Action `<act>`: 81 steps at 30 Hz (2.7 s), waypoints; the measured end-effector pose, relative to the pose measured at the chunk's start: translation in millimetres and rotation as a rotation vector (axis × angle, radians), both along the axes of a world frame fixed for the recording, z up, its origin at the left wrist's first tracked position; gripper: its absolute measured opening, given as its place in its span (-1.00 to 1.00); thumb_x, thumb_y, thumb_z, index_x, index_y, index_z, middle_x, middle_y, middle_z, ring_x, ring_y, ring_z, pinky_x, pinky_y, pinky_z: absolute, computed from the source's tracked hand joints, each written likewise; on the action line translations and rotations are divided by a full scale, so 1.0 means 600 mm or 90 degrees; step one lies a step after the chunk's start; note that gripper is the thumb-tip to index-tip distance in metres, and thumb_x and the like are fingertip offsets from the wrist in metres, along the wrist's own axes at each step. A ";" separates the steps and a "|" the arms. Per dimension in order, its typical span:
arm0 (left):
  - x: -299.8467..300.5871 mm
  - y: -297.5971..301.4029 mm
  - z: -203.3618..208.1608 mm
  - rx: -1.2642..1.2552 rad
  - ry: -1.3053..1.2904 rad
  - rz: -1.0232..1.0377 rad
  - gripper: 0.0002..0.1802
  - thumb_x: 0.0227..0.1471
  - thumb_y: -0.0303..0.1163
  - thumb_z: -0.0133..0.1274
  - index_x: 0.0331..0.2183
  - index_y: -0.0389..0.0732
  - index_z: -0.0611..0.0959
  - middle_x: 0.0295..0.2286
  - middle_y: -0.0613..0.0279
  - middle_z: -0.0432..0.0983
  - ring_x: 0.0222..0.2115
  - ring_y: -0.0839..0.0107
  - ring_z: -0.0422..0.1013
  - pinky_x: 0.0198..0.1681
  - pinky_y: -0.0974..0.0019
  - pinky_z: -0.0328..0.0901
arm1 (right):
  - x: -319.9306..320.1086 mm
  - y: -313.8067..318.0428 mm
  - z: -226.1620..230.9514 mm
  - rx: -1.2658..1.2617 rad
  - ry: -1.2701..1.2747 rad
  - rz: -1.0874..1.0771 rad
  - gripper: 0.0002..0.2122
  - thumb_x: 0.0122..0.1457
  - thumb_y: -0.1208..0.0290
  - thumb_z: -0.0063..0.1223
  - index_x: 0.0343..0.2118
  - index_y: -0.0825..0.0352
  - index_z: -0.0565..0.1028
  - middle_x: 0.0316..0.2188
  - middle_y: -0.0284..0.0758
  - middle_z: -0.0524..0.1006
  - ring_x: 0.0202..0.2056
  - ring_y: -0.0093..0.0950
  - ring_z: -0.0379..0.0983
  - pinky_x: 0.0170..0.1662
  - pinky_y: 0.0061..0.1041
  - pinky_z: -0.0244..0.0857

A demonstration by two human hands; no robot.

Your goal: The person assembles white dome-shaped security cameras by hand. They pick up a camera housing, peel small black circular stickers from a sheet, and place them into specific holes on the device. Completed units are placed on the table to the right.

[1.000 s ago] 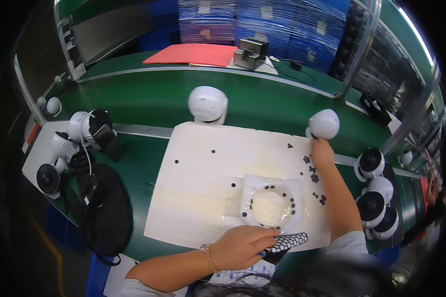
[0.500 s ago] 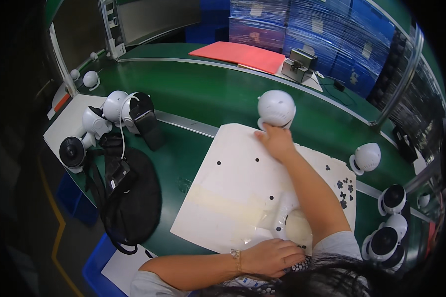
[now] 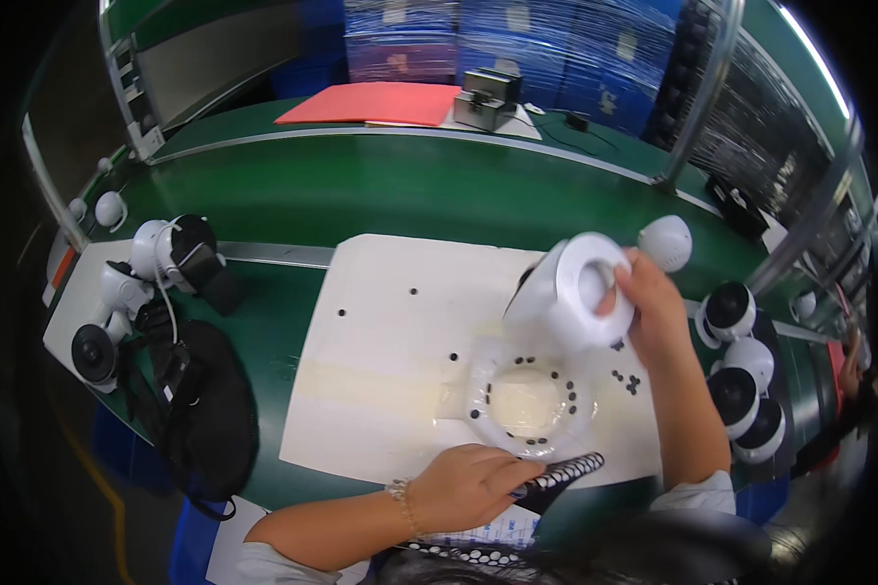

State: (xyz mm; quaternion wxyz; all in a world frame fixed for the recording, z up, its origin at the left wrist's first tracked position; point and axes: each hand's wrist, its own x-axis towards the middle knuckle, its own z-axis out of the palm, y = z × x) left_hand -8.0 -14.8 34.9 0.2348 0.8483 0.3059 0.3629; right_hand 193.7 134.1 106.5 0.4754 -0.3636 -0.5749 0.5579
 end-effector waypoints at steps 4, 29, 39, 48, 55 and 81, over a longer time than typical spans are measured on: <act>0.007 -0.005 -0.017 0.006 -0.052 0.054 -0.56 -0.36 -0.51 0.09 -0.26 -0.20 0.46 -0.53 0.18 0.45 -0.53 0.24 0.39 -0.47 0.29 0.29 | 0.018 -0.105 -0.054 -0.210 0.089 0.053 -0.74 0.12 0.32 -0.15 -0.18 0.36 0.26 -0.43 -0.34 0.42 -0.43 -0.59 0.41 -0.44 -0.67 0.34; 0.011 -0.007 -0.008 -0.020 -0.055 0.133 -0.69 -0.38 -0.58 0.05 -0.40 -0.27 0.47 -0.59 0.10 0.43 -0.62 0.18 0.38 -0.56 0.27 0.29 | 0.000 -0.179 -0.053 0.690 -0.336 0.085 -0.71 -0.22 0.44 0.13 -0.32 0.18 0.47 -0.32 -0.51 0.45 -0.21 -0.49 0.32 -0.27 -0.50 0.11; 0.004 -0.006 0.000 -0.003 0.015 0.159 -0.79 -0.36 -0.37 0.18 -0.64 -0.24 0.48 -0.69 0.20 0.39 -0.67 0.27 0.34 -0.62 0.29 0.23 | 0.002 -0.186 -0.067 0.705 -0.189 0.110 -0.66 -0.23 0.56 0.14 -0.29 0.19 0.44 -0.30 -0.38 0.45 -0.28 -0.49 0.37 -0.29 -0.52 0.14; 0.006 -0.001 -0.009 0.103 -0.024 0.137 -0.77 -0.45 -0.36 0.19 -0.66 -0.21 0.46 -0.66 0.23 0.40 -0.64 0.28 0.34 -0.57 0.29 0.24 | -0.033 -0.195 -0.073 0.555 -0.087 0.199 -0.62 -0.22 0.68 0.08 -0.23 0.32 0.40 -0.17 -0.19 0.37 -0.28 -0.32 0.38 -0.30 -0.46 0.22; 0.001 0.000 0.003 0.075 0.004 0.101 -0.75 -0.45 -0.35 0.20 -0.62 -0.21 0.47 -0.60 0.24 0.43 -0.61 0.29 0.36 -0.55 0.30 0.24 | -0.021 -0.196 -0.043 0.489 -0.276 0.378 -0.75 -0.13 0.60 0.03 -0.30 0.35 0.42 -0.24 -0.19 0.41 -0.35 -0.30 0.40 -0.34 -0.46 0.26; 0.012 -0.004 -0.003 0.185 0.125 0.119 -0.72 -0.42 -0.36 0.03 -0.45 -0.09 0.51 -0.10 0.35 0.36 -0.06 0.30 0.20 -0.14 0.17 0.10 | 0.027 -0.081 -0.046 0.248 -0.094 0.095 -0.57 0.02 0.69 -0.14 0.00 0.39 0.15 -0.20 -0.20 0.30 -0.38 -0.66 0.31 -0.35 -0.71 0.18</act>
